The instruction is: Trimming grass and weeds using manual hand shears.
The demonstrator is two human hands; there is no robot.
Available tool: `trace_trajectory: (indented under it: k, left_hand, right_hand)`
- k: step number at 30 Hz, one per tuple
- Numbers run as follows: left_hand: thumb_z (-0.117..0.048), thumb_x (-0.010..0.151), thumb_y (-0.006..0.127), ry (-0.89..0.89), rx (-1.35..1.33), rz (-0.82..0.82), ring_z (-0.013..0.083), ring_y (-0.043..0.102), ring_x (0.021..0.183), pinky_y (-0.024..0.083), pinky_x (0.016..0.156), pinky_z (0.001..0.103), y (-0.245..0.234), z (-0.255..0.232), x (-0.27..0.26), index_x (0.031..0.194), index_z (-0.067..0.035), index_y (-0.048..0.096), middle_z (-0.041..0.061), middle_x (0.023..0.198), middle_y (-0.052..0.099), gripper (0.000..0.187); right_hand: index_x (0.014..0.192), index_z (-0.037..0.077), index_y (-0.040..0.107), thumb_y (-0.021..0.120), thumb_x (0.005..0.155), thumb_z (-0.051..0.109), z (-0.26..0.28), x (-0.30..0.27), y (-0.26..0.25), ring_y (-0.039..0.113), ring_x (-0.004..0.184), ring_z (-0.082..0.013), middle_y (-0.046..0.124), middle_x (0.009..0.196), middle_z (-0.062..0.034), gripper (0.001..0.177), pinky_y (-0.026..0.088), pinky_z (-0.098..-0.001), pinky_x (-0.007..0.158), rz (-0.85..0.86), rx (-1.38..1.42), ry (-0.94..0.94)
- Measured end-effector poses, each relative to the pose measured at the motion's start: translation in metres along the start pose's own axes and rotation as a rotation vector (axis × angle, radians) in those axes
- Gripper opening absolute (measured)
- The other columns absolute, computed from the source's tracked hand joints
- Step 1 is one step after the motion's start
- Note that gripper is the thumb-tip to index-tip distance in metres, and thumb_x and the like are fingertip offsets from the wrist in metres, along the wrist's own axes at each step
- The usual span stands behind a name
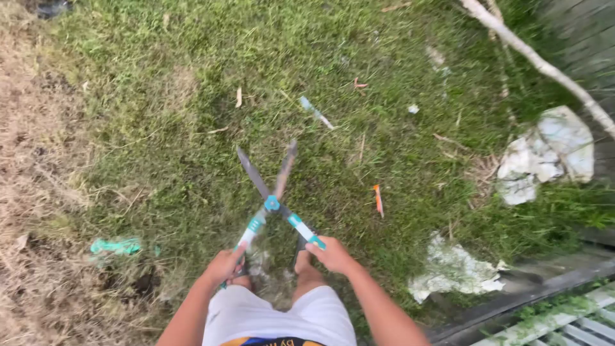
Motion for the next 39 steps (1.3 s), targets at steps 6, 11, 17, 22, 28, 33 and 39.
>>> trace_trajectory:
  k: [6,11,17,22,28,33,39]
  left_hand:
    - [-0.075,0.088,0.061,-0.011,0.429,0.018,0.0185,0.059,0.042,0.05,0.042,0.035,-0.08,0.117,0.101,0.068,0.0,0.067,0.012,0.06,0.065,0.077]
    - [-0.077,0.085,0.055,-0.09,0.565,0.003,0.0244,0.063,0.045,0.053,0.048,0.043,-0.092,0.122,0.146,0.072,0.0,0.065,0.016,0.063,0.068,0.078]
    - [-0.08,0.086,0.054,0.008,0.783,-0.107,0.0293,0.069,0.06,0.057,0.062,0.044,-0.095,0.152,0.309,0.082,0.001,0.073,0.018,0.07,0.07,0.083]
    - [-0.079,0.085,0.052,0.116,0.877,-0.097,0.0318,0.071,0.067,0.057,0.068,0.047,-0.092,0.166,0.459,0.089,-0.002,0.073,0.015,0.073,0.07,0.08]
    - [-0.076,0.084,0.057,0.088,0.801,-0.109,0.0315,0.07,0.06,0.061,0.064,0.047,-0.087,0.152,0.572,0.085,0.0,0.067,0.015,0.07,0.069,0.077]
    - [-0.077,0.087,0.059,0.179,0.883,-0.193,0.0294,0.071,0.062,0.058,0.067,0.044,-0.109,0.144,0.621,0.078,0.003,0.071,0.017,0.072,0.071,0.082]
    - [-0.072,0.088,0.058,0.133,0.711,-0.282,0.0317,0.073,0.069,0.058,0.072,0.046,-0.096,0.163,0.612,0.091,0.002,0.072,0.019,0.078,0.074,0.075]
  right_hand:
    - [0.093,0.008,0.069,0.065,0.098,0.034,-0.12,0.046,0.093,0.057,0.064,-0.0114,0.062,0.07,0.0003,0.027,0.048,-0.0355,0.06,0.033,0.026,-0.001]
    - [0.092,0.008,0.07,0.065,0.096,0.041,-0.201,0.081,0.154,0.054,0.057,-0.0166,0.06,0.065,-0.0036,0.034,0.045,-0.0408,0.056,0.046,0.027,0.242]
    - [0.084,0.006,0.072,0.07,0.092,0.052,-0.333,0.215,0.168,0.056,0.057,-0.0207,0.063,0.063,-0.0101,0.047,0.049,-0.0416,0.058,-0.104,-0.198,0.166]
    - [0.091,0.007,0.071,0.065,0.094,0.051,-0.397,0.302,0.173,0.058,0.058,-0.0228,0.064,0.064,-0.0117,0.044,0.048,-0.0418,0.058,-0.165,-0.21,0.145]
    - [0.088,0.007,0.069,0.064,0.096,0.05,-0.471,0.389,0.168,0.055,0.053,-0.0247,0.062,0.062,-0.0109,0.043,0.047,-0.0423,0.056,-0.326,-0.207,0.104]
    - [0.076,0.004,0.062,0.062,0.096,0.056,-0.518,0.451,0.19,0.057,0.058,-0.0286,0.062,0.065,-0.0114,0.056,0.047,-0.0446,0.058,-0.364,-0.277,0.135]
    - [0.077,0.004,0.062,0.056,0.097,0.06,-0.516,0.462,0.242,0.063,0.063,-0.0352,0.066,0.069,-0.0156,0.06,0.048,-0.0482,0.063,-0.466,-0.157,0.132]
Point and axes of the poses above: each hand's wrist, its own x-axis towards the middle knuckle, its own y-axis out of the palm, z = x × y, the point moved 10 cm from there along x, towards the middle knuckle
